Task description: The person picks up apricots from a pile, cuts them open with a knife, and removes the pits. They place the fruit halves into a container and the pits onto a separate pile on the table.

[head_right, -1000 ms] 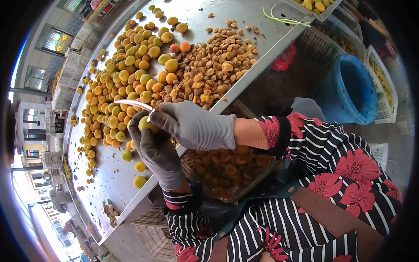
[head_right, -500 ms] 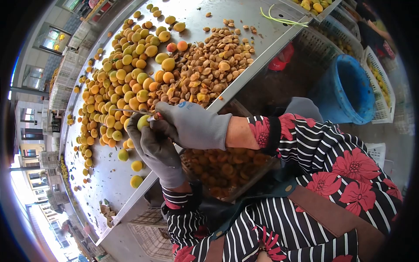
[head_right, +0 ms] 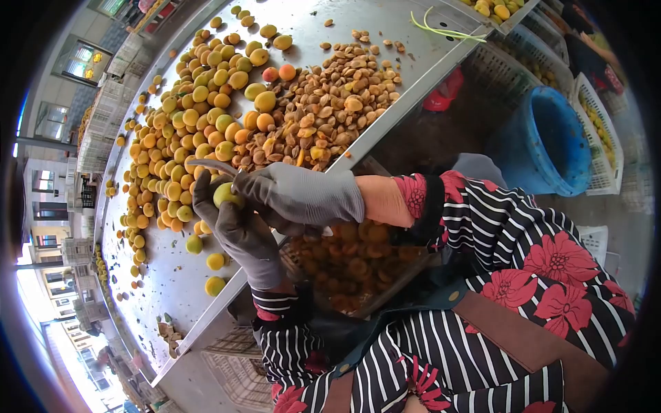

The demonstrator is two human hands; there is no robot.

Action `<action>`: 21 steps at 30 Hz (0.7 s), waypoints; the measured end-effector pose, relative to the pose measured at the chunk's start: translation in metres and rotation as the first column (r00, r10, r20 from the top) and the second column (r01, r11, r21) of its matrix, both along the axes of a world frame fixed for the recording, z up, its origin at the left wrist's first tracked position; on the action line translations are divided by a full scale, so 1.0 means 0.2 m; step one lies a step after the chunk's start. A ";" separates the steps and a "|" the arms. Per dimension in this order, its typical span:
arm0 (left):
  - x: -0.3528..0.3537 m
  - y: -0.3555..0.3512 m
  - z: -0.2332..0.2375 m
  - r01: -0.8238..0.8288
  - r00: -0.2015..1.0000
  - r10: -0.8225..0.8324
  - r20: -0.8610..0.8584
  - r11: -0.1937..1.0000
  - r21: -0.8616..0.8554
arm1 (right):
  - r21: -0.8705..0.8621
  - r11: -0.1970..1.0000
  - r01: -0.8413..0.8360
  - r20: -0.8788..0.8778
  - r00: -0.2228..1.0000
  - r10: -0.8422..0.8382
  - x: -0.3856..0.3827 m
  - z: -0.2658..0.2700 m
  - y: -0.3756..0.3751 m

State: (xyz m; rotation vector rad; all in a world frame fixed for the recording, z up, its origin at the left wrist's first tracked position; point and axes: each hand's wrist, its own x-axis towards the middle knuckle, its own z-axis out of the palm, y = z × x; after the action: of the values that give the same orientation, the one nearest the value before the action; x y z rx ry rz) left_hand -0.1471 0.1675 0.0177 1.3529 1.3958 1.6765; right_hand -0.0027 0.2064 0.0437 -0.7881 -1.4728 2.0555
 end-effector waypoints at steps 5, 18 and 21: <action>0.00 0.02 -0.04 -0.039 0.998 0.043 -0.041 0.994 0.107 | -0.276 0.960 -0.049 -0.019 0.999 0.046 0.00 0.00 -0.01; -0.06 0.01 -0.10 0.195 0.706 -0.181 0.685 0.979 0.057 | 0.051 0.997 0.054 -0.073 0.996 -0.051 -0.08 -0.07 0.02; -0.07 0.03 -0.10 0.157 0.693 -0.202 0.692 0.979 0.129 | 0.431 0.860 0.272 -0.003 0.954 -0.300 -0.08 -0.09 -0.01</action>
State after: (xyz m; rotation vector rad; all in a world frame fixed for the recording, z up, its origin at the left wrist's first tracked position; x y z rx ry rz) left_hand -0.1619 0.1734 -0.0031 0.6919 0.7334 1.8241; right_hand -0.0178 0.2046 0.0265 -0.8359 -1.6482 1.4268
